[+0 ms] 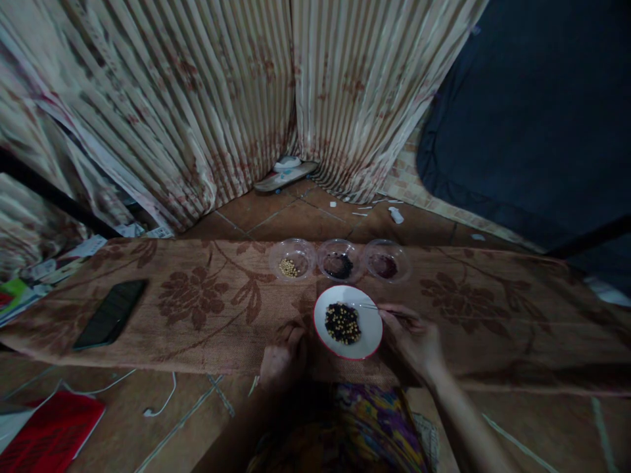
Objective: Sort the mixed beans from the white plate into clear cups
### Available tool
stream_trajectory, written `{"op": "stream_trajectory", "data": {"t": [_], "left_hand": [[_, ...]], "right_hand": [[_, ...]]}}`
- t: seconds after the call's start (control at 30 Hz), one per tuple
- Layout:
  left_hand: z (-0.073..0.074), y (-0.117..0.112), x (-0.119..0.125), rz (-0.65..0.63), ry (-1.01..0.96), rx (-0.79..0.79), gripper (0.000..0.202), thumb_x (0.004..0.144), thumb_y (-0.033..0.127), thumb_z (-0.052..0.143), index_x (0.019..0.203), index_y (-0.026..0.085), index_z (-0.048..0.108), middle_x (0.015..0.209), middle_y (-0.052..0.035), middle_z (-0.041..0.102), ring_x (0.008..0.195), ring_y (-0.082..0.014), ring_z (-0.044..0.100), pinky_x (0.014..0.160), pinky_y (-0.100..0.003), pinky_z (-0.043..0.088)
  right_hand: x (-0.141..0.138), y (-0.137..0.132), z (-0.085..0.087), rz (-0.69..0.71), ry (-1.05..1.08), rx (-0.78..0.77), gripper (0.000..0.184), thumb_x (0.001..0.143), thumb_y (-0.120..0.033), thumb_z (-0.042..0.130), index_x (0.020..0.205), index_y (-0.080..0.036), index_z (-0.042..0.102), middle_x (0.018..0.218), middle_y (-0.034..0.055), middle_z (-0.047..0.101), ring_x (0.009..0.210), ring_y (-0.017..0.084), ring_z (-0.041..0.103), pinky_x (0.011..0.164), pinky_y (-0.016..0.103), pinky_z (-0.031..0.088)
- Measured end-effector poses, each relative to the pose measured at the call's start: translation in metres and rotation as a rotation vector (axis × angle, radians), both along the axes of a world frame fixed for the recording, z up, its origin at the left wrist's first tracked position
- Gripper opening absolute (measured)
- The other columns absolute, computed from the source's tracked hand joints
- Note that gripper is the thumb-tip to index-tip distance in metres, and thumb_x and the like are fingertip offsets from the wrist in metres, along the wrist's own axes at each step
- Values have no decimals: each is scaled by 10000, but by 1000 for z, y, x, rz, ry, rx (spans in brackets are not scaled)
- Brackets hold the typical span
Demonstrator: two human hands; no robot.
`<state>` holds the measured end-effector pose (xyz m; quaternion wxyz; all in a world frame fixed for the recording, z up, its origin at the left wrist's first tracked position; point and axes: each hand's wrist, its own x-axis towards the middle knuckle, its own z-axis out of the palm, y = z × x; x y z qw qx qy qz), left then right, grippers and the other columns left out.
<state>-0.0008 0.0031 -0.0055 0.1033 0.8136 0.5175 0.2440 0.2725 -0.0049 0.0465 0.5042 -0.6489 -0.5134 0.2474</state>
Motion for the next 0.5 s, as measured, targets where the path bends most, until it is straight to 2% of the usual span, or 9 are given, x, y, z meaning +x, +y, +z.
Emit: {"op": "stream_trajectory", "data": {"t": [0.17,0.3,0.5], "left_hand": [[0,0,0,-8,3,-15,147,926,204,437,916,222,583,898,-35,638,842,-152,609,732,-263,503],[1,1,0,-12,0,-5,143,922,205,442,909,223,584,871,-31,638,804,-146,604,720,-259,497],[1,0,0,1,3,5,134,910,189,460,914,227,590,874,-28,646,803,-146,606,692,-249,488]], "right_hand": [[6,-7,-9,37,-33,-65,300,798,-484,664,905,-213,738,904,77,757,834,237,703,741,356,559],[3,-6,-5,85,-94,-65,264,826,-462,636,872,-221,734,946,71,741,887,228,690,764,341,553],[-1,-5,3,84,-122,-53,255,837,-456,621,867,-227,727,952,72,736,884,225,690,778,348,554]]}}
